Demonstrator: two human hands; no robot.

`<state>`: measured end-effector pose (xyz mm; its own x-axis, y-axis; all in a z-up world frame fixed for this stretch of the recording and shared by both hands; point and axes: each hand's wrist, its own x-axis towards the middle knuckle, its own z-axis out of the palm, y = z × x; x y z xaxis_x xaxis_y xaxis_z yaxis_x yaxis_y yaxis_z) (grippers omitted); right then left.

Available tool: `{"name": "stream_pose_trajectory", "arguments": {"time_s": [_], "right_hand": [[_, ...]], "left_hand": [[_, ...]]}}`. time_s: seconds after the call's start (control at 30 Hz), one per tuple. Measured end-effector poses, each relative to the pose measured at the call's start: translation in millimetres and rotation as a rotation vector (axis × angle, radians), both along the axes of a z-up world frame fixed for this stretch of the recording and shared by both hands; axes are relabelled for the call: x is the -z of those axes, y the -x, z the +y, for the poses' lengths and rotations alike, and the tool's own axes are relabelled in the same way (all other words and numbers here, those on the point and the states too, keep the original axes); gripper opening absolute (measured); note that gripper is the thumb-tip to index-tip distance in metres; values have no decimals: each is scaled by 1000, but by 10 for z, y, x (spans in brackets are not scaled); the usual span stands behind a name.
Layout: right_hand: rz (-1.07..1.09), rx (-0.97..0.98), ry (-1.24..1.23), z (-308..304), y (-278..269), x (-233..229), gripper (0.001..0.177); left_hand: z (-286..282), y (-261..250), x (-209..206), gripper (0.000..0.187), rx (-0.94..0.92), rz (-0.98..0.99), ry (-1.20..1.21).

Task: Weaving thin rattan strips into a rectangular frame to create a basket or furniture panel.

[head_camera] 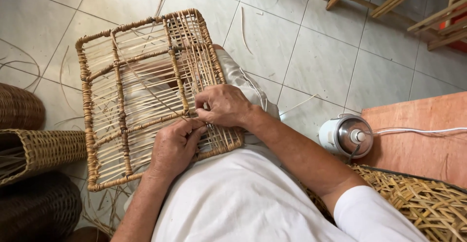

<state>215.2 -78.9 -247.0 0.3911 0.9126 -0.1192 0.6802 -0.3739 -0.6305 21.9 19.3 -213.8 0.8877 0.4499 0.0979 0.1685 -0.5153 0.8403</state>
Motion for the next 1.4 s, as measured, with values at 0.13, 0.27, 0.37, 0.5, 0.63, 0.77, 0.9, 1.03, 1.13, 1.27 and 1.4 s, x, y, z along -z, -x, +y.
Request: {"name": "stream_pose_trajectory", "arguments": {"time_s": [0.13, 0.27, 0.37, 0.5, 0.63, 0.77, 0.9, 1.03, 1.13, 1.27, 1.4], "right_hand": [[35, 7, -4, 2, -17, -56, 16], [37, 6, 7, -8, -12, -95, 13], [66, -21, 6, -26, -3, -172, 11], [280, -43, -105, -147, -11, -359, 15], [581, 137, -374, -316, -43, -161, 26], [315, 235, -504, -343, 44, 83, 23], [119, 356, -649, -311, 105, 226, 43], [-60, 244, -516, -235, 82, 174, 62], [-179, 275, -349, -212, 84, 272, 76], [-226, 263, -308, -215, 79, 317, 77], [-332, 237, -338, -227, 75, 380, 74]], "left_hand": [[-4, -9, 26, 7, -11, -1, -27], [16, -1, 89, 6, 31, 15, -85], [25, 19, 149, 6, 34, 17, -74], [17, 46, 90, 5, 38, 17, -16], [19, 40, 62, 3, 49, -11, 8], [-13, 64, -30, 3, 37, -11, 58], [104, 33, 26, 7, 44, 5, 22], [292, -211, -329, 8, 94, 183, -70], [498, -434, -355, 10, 108, 234, -23], [863, -840, -225, 8, 89, 236, -85], [1281, -1287, 39, 8, 32, 311, -158]]}}
